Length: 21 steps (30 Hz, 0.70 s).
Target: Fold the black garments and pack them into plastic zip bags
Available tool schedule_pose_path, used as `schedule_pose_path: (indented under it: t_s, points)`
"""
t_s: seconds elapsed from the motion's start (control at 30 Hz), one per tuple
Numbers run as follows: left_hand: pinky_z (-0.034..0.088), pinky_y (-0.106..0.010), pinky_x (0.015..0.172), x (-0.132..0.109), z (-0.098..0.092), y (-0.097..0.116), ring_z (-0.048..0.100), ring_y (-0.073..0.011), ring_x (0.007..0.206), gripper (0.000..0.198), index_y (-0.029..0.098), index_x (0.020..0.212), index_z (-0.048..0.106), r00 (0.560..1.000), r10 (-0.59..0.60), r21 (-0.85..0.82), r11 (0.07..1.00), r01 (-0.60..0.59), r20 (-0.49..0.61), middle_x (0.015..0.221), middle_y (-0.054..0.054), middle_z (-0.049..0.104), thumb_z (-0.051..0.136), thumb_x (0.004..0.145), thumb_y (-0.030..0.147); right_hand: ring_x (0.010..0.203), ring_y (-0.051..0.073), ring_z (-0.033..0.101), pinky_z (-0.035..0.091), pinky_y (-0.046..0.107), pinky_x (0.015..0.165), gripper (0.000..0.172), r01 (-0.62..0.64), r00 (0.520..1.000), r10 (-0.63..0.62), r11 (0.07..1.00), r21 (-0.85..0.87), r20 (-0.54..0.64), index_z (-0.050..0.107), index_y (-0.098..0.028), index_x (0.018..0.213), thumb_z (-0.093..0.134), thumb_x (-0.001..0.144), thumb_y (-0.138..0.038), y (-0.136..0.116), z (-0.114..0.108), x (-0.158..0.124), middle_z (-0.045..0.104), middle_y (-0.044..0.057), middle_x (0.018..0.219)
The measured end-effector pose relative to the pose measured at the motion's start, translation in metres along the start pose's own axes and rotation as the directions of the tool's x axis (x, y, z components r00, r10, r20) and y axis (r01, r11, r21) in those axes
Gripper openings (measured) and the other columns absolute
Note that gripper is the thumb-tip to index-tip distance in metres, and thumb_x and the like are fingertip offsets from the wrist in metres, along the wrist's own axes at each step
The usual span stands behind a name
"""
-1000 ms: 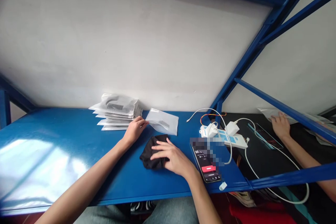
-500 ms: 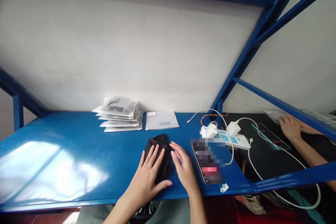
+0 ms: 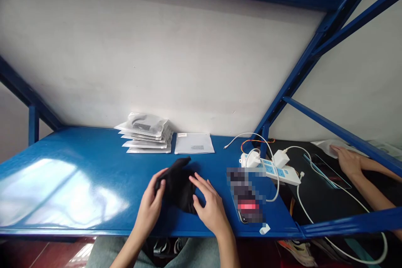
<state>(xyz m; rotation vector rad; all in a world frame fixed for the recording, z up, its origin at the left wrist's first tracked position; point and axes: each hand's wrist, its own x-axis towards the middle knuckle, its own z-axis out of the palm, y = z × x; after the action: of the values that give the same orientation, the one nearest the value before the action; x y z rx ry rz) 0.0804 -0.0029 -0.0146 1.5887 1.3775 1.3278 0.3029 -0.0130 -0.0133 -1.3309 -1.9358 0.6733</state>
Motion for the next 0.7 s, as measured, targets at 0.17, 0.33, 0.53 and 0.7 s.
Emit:
schedule_pose_path:
  t_s: [0.17, 0.33, 0.53, 0.7]
  points:
    - [0.059, -0.041, 0.099, 0.003, -0.046, -0.029, 0.061, -0.0270, 0.131, 0.052, 0.027, 0.151, 0.038, 0.969, -0.063, -0.041, 0.998, 0.054, -0.239, 0.146, -0.015, 0.058, 0.051, 0.101, 0.032, 0.137, 0.024, 0.058, 0.037, 0.059, 0.122, 0.042, 0.009, 1.000, -0.008, 0.993, -0.118, 0.008, 0.076, -0.035, 0.113, 0.048, 0.093, -0.011, -0.002, 0.002, 0.003, 0.061, -0.002, 0.149]
    - [0.043, -0.058, 0.117, -0.008, -0.078, -0.030, 0.046, -0.0331, 0.145, 0.040, 0.034, 0.136, 0.059, 0.940, 0.256, 0.493, 0.862, -0.117, -0.224, 0.150, -0.008, 0.055, 0.055, 0.097, 0.025, 0.135, 0.024, 0.060, 0.038, 0.059, 0.121, 0.040, 0.006, 1.000, -0.007, 0.992, -0.126, -0.004, 0.076, -0.034, 0.107, 0.045, 0.094, -0.012, -0.001, 0.003, 0.004, 0.064, -0.001, 0.145]
    - [0.040, -0.062, 0.117, -0.008, -0.052, -0.022, 0.041, -0.0369, 0.149, 0.066, 0.030, 0.157, 0.038, 0.977, 0.214, 0.597, 0.783, -0.172, 0.001, 0.155, -0.010, 0.053, 0.062, 0.096, 0.042, 0.144, 0.034, 0.048, 0.039, 0.061, 0.119, 0.046, 0.020, 0.997, -0.005, 0.977, -0.213, 0.072, 0.065, -0.042, 0.135, 0.070, 0.090, -0.045, -0.011, 0.001, 0.001, 0.046, 0.002, 0.161]
    - [0.059, -0.044, 0.097, 0.006, -0.068, -0.028, 0.068, -0.0282, 0.124, 0.054, 0.033, 0.156, 0.036, 0.984, 0.085, 0.479, 0.878, 0.001, -0.158, 0.142, -0.007, 0.066, 0.046, 0.103, 0.032, 0.144, 0.033, 0.048, 0.043, 0.059, 0.117, 0.032, -0.021, 0.996, 0.041, 0.972, -0.234, 0.081, 0.069, -0.041, 0.125, 0.066, 0.093, -0.039, -0.011, 0.002, 0.001, 0.047, 0.000, 0.159]
